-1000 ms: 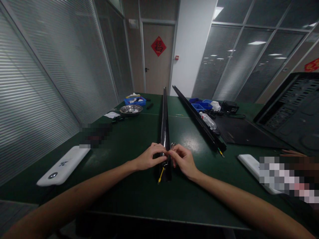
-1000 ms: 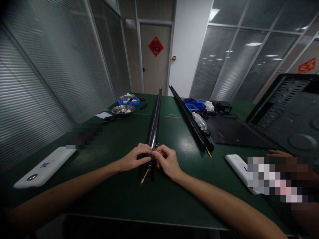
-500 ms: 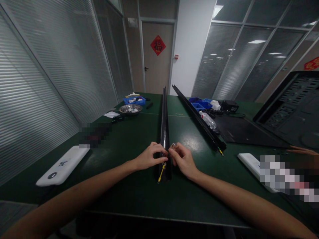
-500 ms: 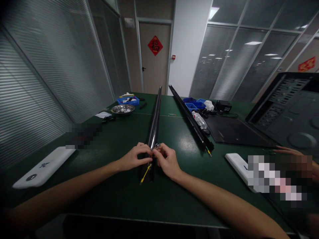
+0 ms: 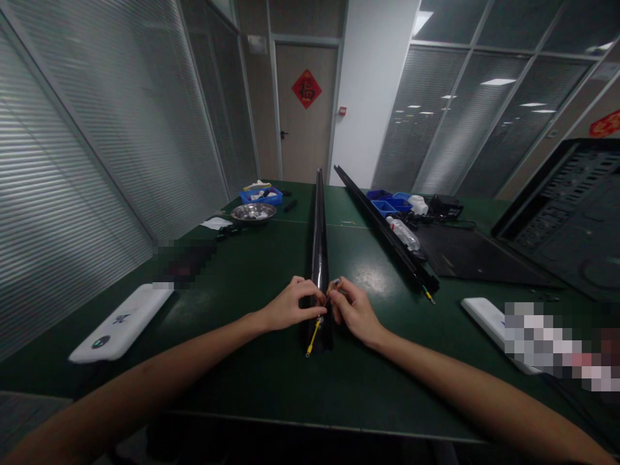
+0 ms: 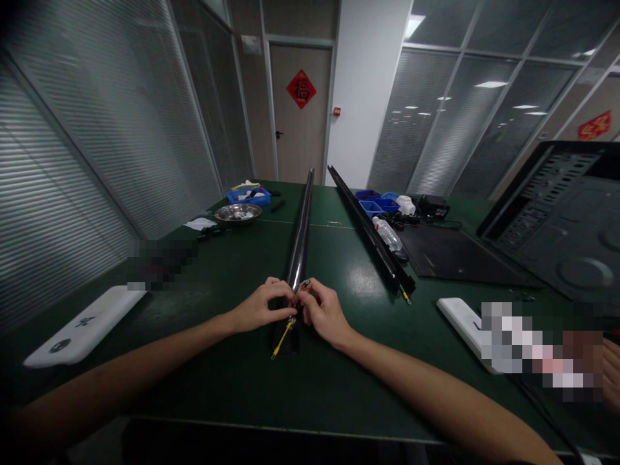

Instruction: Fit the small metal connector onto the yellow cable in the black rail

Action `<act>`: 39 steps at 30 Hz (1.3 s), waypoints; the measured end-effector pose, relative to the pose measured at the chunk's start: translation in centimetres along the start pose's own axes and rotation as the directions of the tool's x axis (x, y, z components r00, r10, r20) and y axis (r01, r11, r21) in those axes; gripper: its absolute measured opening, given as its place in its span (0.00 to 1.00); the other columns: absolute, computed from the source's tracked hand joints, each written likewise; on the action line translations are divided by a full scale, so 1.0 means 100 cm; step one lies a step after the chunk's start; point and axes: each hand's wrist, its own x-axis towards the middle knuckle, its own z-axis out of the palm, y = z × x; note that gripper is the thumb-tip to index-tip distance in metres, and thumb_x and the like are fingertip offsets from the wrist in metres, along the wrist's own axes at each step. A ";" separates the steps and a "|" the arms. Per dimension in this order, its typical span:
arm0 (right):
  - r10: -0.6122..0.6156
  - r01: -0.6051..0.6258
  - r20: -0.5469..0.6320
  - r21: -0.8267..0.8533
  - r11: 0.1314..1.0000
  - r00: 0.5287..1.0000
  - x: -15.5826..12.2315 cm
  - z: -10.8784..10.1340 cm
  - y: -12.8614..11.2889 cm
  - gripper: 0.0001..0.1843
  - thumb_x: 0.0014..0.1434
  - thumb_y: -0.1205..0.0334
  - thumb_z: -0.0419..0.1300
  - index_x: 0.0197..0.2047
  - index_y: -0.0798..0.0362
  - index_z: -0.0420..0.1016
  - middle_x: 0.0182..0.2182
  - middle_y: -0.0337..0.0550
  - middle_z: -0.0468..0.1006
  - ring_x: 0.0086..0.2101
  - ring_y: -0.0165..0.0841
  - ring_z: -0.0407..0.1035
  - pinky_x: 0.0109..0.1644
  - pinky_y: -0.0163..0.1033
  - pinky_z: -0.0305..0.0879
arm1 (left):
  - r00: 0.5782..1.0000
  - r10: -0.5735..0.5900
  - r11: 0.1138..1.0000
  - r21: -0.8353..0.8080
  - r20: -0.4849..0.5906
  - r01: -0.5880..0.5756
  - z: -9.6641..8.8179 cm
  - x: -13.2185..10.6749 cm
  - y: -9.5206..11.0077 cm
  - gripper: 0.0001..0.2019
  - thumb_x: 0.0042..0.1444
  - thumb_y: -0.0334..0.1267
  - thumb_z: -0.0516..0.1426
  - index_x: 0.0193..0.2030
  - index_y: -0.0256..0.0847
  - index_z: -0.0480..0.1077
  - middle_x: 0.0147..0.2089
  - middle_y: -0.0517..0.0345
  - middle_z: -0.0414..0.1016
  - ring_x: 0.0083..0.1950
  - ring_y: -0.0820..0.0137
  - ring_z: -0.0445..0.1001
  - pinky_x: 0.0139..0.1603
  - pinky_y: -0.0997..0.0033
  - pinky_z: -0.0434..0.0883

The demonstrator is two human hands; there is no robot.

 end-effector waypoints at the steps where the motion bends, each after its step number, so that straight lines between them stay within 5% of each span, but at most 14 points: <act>1: 0.001 -0.001 0.008 -0.002 1.000 1.000 0.000 0.000 0.000 0.14 0.70 0.50 0.56 0.38 0.52 0.67 0.18 0.29 0.66 0.17 0.26 0.62 0.23 0.31 0.58 | 1.000 -0.004 1.000 0.000 0.006 0.004 0.000 0.000 0.000 0.07 0.64 0.43 0.63 0.41 0.41 0.73 0.41 0.62 0.77 0.46 0.67 0.73 0.56 0.64 0.57; 39: 0.034 -0.034 0.046 0.000 0.999 0.998 0.001 -0.001 0.001 0.18 0.68 0.45 0.57 0.40 0.52 0.69 0.21 0.30 0.65 0.18 0.25 0.59 0.22 0.30 0.57 | 1.000 -0.028 0.999 0.038 -0.004 0.028 0.003 0.001 -0.002 0.10 0.66 0.45 0.59 0.40 0.40 0.72 0.42 0.59 0.76 0.47 0.65 0.72 0.56 0.62 0.59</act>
